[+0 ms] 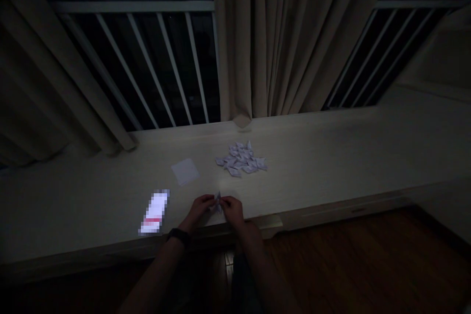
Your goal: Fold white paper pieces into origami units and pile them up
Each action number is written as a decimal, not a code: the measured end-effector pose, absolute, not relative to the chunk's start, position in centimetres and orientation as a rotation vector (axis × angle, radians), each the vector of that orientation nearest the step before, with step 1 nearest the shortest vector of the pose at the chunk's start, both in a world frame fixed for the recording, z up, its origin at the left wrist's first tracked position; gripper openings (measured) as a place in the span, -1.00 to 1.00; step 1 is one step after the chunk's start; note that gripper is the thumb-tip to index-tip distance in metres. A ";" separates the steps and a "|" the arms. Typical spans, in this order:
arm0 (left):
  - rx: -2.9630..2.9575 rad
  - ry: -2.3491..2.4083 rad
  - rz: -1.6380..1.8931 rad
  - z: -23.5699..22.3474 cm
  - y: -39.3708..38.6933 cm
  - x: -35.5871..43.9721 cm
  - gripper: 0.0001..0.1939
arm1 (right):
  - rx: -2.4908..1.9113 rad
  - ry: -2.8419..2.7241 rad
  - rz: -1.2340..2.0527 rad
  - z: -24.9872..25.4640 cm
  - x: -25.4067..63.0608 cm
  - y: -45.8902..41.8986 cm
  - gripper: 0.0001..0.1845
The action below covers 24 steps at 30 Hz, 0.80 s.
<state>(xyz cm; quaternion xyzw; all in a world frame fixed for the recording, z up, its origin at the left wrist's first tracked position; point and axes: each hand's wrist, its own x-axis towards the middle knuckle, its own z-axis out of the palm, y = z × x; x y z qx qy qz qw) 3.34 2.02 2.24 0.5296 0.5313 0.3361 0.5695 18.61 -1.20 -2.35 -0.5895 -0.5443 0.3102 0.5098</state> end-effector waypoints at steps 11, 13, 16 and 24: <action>1.405 1.281 0.859 1.1 1.9 3.3 -0.66 | -1.449 -1.460 0.720 -1.4 17.8 -1.9 -0.79; 1.402 1.235 0.882 1.1 1.8 3.2 -0.64 | -1.448 -1.492 0.714 -1.1 17.7 -1.9 -0.80; 1.336 1.209 0.917 1.4 1.5 3.4 -0.60 | -1.464 -1.507 0.673 -0.5 17.7 -1.8 -0.79; 1.248 1.253 0.955 1.4 1.2 3.5 -0.55 | -1.449 -1.481 0.642 0.2 17.4 -2.1 -0.78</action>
